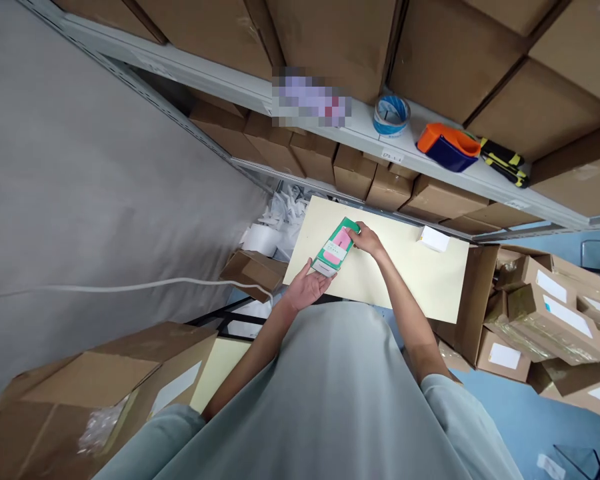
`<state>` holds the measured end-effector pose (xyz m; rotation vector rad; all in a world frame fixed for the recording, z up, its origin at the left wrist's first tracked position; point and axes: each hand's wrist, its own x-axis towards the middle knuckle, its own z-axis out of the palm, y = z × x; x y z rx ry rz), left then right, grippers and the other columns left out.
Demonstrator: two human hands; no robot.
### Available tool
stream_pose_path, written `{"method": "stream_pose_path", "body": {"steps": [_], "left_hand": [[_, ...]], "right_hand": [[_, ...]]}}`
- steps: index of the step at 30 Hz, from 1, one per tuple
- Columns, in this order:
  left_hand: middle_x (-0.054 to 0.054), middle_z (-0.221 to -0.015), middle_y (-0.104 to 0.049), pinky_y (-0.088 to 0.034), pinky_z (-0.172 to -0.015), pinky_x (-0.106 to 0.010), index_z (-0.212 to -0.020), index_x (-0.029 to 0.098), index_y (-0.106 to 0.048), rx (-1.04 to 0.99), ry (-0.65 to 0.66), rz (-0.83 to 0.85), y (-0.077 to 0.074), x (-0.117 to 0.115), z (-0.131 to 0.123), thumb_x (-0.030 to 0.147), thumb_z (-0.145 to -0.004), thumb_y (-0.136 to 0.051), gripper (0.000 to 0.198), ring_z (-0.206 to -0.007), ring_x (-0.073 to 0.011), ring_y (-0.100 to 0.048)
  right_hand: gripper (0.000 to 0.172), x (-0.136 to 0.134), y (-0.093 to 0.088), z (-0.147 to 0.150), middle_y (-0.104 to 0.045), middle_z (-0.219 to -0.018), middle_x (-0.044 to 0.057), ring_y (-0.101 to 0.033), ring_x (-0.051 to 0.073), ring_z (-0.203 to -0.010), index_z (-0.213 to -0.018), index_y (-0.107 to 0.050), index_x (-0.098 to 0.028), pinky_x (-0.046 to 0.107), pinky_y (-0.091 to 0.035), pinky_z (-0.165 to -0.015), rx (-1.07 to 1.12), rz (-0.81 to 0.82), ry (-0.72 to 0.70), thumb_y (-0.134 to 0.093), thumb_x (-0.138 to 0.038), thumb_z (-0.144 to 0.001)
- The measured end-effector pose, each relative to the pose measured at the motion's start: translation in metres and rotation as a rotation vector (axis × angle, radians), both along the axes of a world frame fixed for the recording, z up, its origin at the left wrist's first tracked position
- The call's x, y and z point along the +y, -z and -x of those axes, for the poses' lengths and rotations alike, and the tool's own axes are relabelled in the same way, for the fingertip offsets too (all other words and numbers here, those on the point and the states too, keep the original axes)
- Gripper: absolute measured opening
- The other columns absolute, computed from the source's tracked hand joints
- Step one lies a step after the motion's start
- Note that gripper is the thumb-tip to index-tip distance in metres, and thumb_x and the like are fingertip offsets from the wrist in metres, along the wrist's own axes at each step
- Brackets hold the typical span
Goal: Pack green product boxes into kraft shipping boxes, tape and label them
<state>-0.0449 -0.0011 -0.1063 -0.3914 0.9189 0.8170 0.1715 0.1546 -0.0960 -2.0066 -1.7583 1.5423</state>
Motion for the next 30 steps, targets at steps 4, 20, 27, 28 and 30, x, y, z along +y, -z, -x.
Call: {"method": "stream_pose_path", "body": {"steps": [4,20,27,28,30], "left_hand": [[-0.015,-0.127,-0.078,-0.066,-0.102,-0.034,-0.147,0.020,-0.064,0.104,-0.168,0.151,0.030,0.024,0.009,0.053,-0.109,-0.063,0.050,-0.113,-0.0227,-0.079],[-0.021,-0.135,-0.071,-0.062,-0.112,-0.044,-0.135,0.018,-0.066,0.127,-0.299,0.319,0.080,0.095,0.037,0.032,-0.106,-0.057,0.033,-0.132,-0.0279,-0.071],[-0.022,-0.134,-0.071,-0.063,-0.110,-0.050,-0.135,0.021,-0.065,0.105,-0.319,0.246,0.051,0.051,0.037,0.027,-0.100,-0.068,0.035,-0.123,-0.0328,-0.077],[-0.021,-0.132,-0.072,-0.064,-0.109,-0.049,-0.134,0.022,-0.065,0.112,-0.346,0.227,0.045,0.043,0.039,0.025,-0.100,-0.067,0.034,-0.120,-0.0314,-0.078],[-0.019,-0.131,-0.073,-0.064,-0.108,-0.045,-0.131,0.022,-0.066,0.132,-0.414,0.182,0.034,0.026,0.044,0.021,-0.099,-0.067,0.032,-0.114,-0.0277,-0.080]], "right_hand": [[0.053,0.028,0.020,0.028,-0.083,-0.107,0.006,-0.080,0.022,-0.091,-0.148,-0.055,-0.022,0.037,-0.064,-0.094,-0.062,-0.015,-0.085,-0.062,-0.055,-0.107],[0.071,0.082,0.053,0.127,-0.076,-0.145,0.016,-0.071,0.033,-0.137,-0.170,-0.041,-0.018,0.043,-0.054,-0.116,-0.274,-0.007,-0.276,-0.061,-0.038,-0.105],[0.064,0.030,0.013,0.108,-0.077,-0.142,0.014,-0.078,0.027,-0.123,-0.168,-0.043,-0.021,0.044,-0.057,-0.114,-0.109,-0.187,-0.159,-0.057,-0.040,-0.108],[0.062,0.017,0.008,0.101,-0.079,-0.138,0.013,-0.081,0.026,-0.114,-0.166,-0.047,-0.022,0.043,-0.060,-0.110,-0.032,-0.211,-0.135,-0.057,-0.040,-0.107],[0.057,-0.011,0.000,0.085,-0.082,-0.129,0.011,-0.083,0.023,-0.101,-0.158,-0.055,-0.023,0.043,-0.065,-0.101,0.123,-0.268,-0.102,-0.059,-0.043,-0.105]]}}
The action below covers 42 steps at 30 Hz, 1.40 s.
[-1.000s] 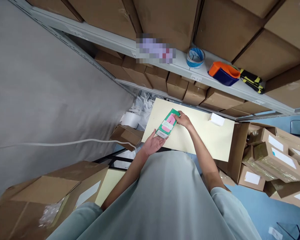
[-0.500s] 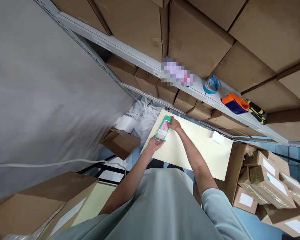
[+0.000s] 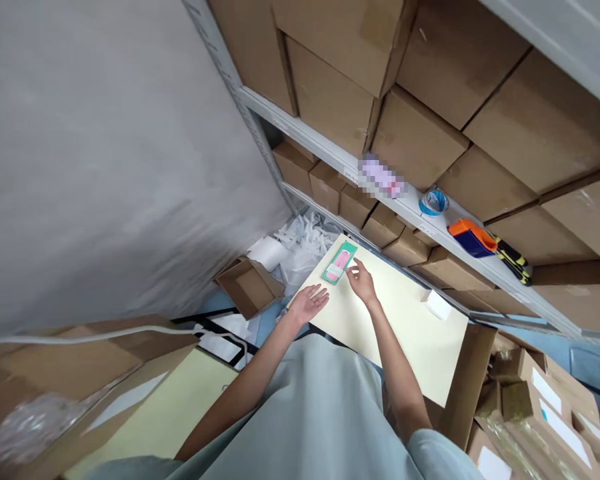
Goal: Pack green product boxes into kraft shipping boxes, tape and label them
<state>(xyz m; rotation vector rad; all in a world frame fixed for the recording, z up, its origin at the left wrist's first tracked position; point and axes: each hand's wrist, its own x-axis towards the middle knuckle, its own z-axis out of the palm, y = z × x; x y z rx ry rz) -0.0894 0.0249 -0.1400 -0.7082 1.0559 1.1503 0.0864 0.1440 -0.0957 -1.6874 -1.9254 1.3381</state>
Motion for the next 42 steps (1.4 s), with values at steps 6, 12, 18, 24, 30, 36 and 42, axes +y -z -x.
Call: {"method": "stream_pose_path", "body": {"steps": [6,12,18,24,30,36,42], "left_hand": [[-0.014,-0.133,-0.076,-0.061,-0.113,-0.040,-0.117,0.024,-0.067,0.180,-0.302,-0.111,-0.042,-0.077,0.017,0.017,-0.101,-0.063,0.018,-0.113,-0.0221,-0.080],[-0.016,-0.129,-0.080,-0.054,-0.120,-0.044,-0.100,0.022,-0.068,0.453,-0.595,-0.094,-0.087,-0.191,0.001,0.016,-0.098,-0.065,0.006,-0.124,-0.0267,-0.077],[-0.015,-0.127,-0.082,-0.049,-0.123,-0.046,-0.088,0.021,-0.068,0.692,-0.782,-0.039,-0.121,-0.287,-0.027,0.019,-0.088,-0.077,0.010,-0.126,-0.0292,-0.076],[-0.014,-0.130,-0.081,-0.047,-0.122,-0.050,-0.089,0.021,-0.071,0.896,-0.900,-0.135,-0.147,-0.349,-0.039,0.037,-0.072,-0.095,0.033,-0.128,-0.0323,-0.074],[-0.013,-0.127,-0.081,-0.050,-0.117,-0.048,-0.084,0.020,-0.071,1.064,-1.048,-0.112,-0.162,-0.439,-0.028,0.042,-0.068,-0.098,0.037,-0.122,-0.0301,-0.076],[-0.011,-0.119,-0.083,-0.055,-0.115,-0.047,-0.092,0.022,-0.074,1.269,-1.248,0.092,-0.164,-0.591,-0.013,0.051,-0.073,-0.097,0.041,-0.115,-0.0276,-0.078],[-0.011,-0.129,-0.080,-0.051,-0.125,-0.054,-0.103,0.024,-0.079,1.331,-1.495,0.241,-0.154,-0.734,0.001,0.050,-0.078,-0.094,0.039,-0.127,-0.0297,-0.075]], "right_hand": [[0.061,-0.077,-0.022,-0.042,-0.086,-0.109,0.014,-0.086,0.027,-0.089,-0.134,-0.071,-0.019,0.046,-0.071,-0.083,0.397,-0.056,-0.071,-0.068,-0.066,-0.095],[0.053,-0.123,-0.049,-0.054,-0.085,-0.118,0.017,-0.086,0.034,-0.103,-0.130,-0.075,-0.026,0.054,-0.072,-0.093,0.433,0.090,-0.252,-0.069,-0.068,-0.096],[0.057,-0.168,-0.066,-0.031,-0.085,-0.118,0.016,-0.085,0.037,-0.107,-0.125,-0.079,-0.028,0.058,-0.069,-0.102,0.466,0.213,-0.494,-0.073,-0.074,-0.091],[0.068,-0.227,-0.083,-0.002,-0.084,-0.124,0.018,-0.083,0.037,-0.113,-0.128,-0.079,-0.023,0.055,-0.067,-0.104,0.473,0.246,-0.687,-0.074,-0.079,-0.090],[0.063,-0.313,-0.109,0.047,-0.084,-0.125,0.016,-0.082,0.036,-0.113,-0.131,-0.079,-0.024,0.054,-0.065,-0.106,0.474,0.241,-0.918,-0.075,-0.074,-0.094],[0.056,-0.439,-0.130,0.122,-0.084,-0.121,0.013,-0.082,0.031,-0.107,-0.128,-0.079,-0.024,0.051,-0.064,-0.106,0.498,0.236,-1.129,-0.074,-0.070,-0.096],[0.053,-0.579,-0.127,0.198,-0.084,-0.123,0.014,-0.081,0.030,-0.110,-0.127,-0.079,-0.023,0.047,-0.065,-0.102,0.562,0.267,-1.348,-0.073,-0.066,-0.097]]}}
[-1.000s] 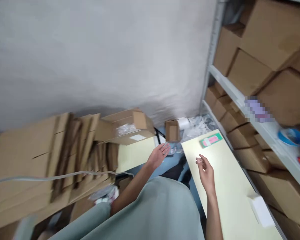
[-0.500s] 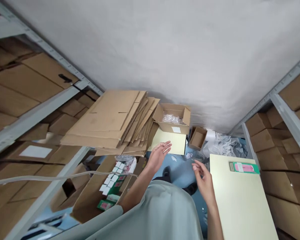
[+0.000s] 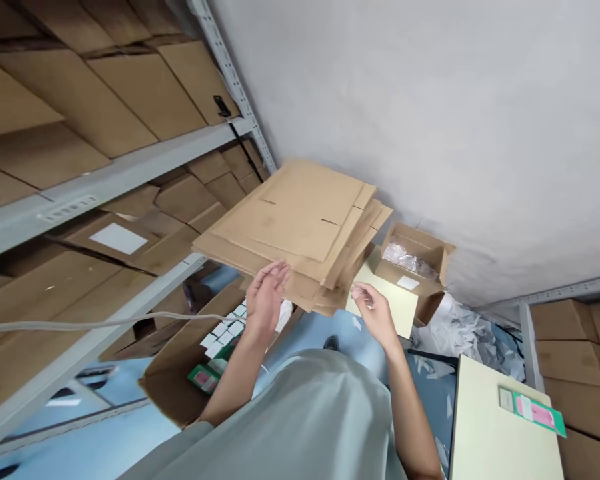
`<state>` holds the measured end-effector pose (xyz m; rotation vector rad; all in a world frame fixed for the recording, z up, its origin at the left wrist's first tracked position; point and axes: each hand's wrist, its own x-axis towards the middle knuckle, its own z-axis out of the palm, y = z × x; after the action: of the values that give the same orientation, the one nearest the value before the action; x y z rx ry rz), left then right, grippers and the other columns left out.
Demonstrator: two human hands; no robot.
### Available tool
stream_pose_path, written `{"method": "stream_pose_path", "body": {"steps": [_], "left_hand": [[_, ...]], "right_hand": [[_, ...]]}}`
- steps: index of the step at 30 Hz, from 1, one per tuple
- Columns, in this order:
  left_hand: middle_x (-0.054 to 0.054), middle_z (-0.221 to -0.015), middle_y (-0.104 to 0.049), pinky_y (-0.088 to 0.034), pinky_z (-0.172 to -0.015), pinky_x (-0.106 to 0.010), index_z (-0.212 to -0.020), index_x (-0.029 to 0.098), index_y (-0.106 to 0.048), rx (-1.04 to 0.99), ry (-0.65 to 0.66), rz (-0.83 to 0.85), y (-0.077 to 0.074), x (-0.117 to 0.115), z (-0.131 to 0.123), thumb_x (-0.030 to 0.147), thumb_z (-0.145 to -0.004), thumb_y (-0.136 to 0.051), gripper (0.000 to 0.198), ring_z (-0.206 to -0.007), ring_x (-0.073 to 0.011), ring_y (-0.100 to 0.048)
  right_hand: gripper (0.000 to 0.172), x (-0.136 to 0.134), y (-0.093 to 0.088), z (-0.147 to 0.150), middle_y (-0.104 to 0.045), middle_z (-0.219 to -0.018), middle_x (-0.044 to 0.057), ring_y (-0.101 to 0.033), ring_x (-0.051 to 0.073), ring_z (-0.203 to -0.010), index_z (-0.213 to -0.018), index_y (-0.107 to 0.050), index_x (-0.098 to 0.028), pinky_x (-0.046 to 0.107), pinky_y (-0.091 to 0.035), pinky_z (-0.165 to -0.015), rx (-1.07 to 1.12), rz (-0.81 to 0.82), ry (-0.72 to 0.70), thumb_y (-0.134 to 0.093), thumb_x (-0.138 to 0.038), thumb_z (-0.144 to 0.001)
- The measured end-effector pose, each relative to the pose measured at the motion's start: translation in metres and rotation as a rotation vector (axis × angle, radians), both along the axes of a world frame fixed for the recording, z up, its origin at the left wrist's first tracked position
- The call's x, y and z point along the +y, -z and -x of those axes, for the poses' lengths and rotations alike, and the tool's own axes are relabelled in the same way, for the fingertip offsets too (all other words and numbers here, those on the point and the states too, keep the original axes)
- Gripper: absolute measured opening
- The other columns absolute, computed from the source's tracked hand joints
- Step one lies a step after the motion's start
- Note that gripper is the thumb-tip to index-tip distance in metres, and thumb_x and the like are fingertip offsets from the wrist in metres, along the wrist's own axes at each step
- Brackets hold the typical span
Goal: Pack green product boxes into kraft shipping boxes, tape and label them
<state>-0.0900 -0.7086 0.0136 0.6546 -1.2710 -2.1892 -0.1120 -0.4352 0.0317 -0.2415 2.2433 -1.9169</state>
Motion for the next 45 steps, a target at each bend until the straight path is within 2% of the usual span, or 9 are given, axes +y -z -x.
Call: {"method": "stream_pose_path", "body": {"steps": [4,8,12,18,23,30,36,41,45], "left_hand": [[-0.011,-0.126,-0.080,-0.048,-0.128,-0.056,-0.105,0.024,-0.078,0.039,0.029,-0.172,0.006,-0.044,0.008,0.036,-0.079,-0.093,0.031,-0.126,-0.0295,-0.076],[-0.012,-0.114,-0.080,-0.049,-0.129,-0.054,-0.096,0.020,-0.073,0.031,0.078,-0.391,0.011,-0.055,0.022,0.025,-0.082,-0.085,0.018,-0.122,-0.0262,-0.077],[-0.013,-0.114,-0.080,-0.052,-0.126,-0.047,-0.091,0.020,-0.069,-0.027,0.070,-0.544,0.010,-0.058,0.035,0.020,-0.091,-0.070,0.001,-0.119,-0.0223,-0.076],[-0.011,-0.103,-0.078,-0.064,-0.100,-0.035,-0.090,0.021,-0.068,-0.110,0.101,-0.607,0.010,-0.067,0.048,0.018,-0.090,-0.068,0.003,-0.100,-0.0190,-0.077],[0.000,-0.087,-0.068,-0.051,-0.069,-0.024,-0.092,0.021,-0.066,-0.075,0.136,-0.405,0.017,-0.063,0.063,0.031,-0.080,-0.087,0.026,-0.077,-0.0125,-0.068],[0.003,-0.077,-0.059,-0.047,-0.075,-0.028,-0.084,0.024,-0.056,-0.056,-0.027,0.305,0.011,-0.066,0.085,0.070,-0.084,-0.084,0.054,-0.074,-0.0152,-0.056],[0.005,-0.075,-0.053,-0.045,-0.068,-0.024,-0.084,0.025,-0.051,0.097,0.095,0.323,-0.022,-0.061,0.061,0.076,-0.088,-0.080,0.059,-0.071,-0.0139,-0.051],[0.004,-0.074,-0.051,-0.043,-0.065,-0.022,-0.081,0.024,-0.050,0.145,0.370,0.248,-0.046,-0.015,0.053,0.069,-0.087,-0.085,0.057,-0.069,-0.0129,-0.049],[0.000,-0.084,-0.065,-0.054,-0.077,-0.026,-0.092,0.024,-0.063,0.154,0.615,0.193,-0.051,0.045,0.053,0.071,-0.092,-0.079,0.049,-0.079,-0.0179,-0.063]], "right_hand": [[0.053,-0.080,0.008,0.048,-0.082,-0.133,0.014,-0.079,0.031,-0.117,-0.127,-0.078,-0.023,0.046,-0.065,-0.102,0.074,-0.028,-0.042,-0.070,-0.066,-0.097],[0.060,-0.131,0.024,0.085,-0.080,-0.133,0.018,-0.079,0.032,-0.114,-0.134,-0.074,-0.018,0.049,-0.063,-0.105,0.144,-0.183,0.014,-0.069,-0.062,-0.094],[0.063,-0.154,0.043,0.100,-0.074,-0.141,0.022,-0.078,0.031,-0.106,-0.144,-0.068,-0.013,0.049,-0.062,-0.103,0.193,-0.334,0.076,-0.066,-0.052,-0.094],[0.066,-0.166,0.055,0.105,-0.079,-0.099,0.011,-0.074,0.029,-0.089,-0.149,-0.066,-0.011,0.044,-0.061,-0.092,0.172,-0.446,0.119,-0.071,-0.045,-0.092],[0.059,-0.166,0.049,0.104,-0.074,-0.100,0.008,-0.071,0.027,-0.092,-0.145,-0.073,-0.016,0.040,-0.059,-0.093,0.257,-0.535,0.083,-0.076,-0.045,-0.093],[0.064,-0.157,0.032,0.089,-0.073,-0.090,0.004,-0.067,0.020,-0.080,-0.140,-0.078,-0.018,0.037,-0.061,-0.086,0.272,-0.359,0.025,-0.073,-0.064,-0.096],[0.057,-0.098,-0.008,0.059,-0.074,-0.112,0.010,-0.073,0.025,-0.099,-0.131,-0.081,-0.024,0.041,-0.065,-0.091,0.317,-0.189,0.244,-0.074,-0.067,-0.095],[0.059,0.026,-0.043,0.025,-0.069,-0.137,0.018,-0.068,0.033,-0.125,-0.135,-0.077,-0.022,0.052,-0.059,-0.107,0.497,-0.353,0.799,-0.070,-0.067,-0.098],[0.078,0.125,-0.040,-0.026,-0.070,-0.135,0.023,-0.066,0.038,-0.128,-0.137,-0.073,-0.014,0.060,-0.052,-0.114,0.448,-0.562,1.202,-0.067,-0.078,-0.093]]}}
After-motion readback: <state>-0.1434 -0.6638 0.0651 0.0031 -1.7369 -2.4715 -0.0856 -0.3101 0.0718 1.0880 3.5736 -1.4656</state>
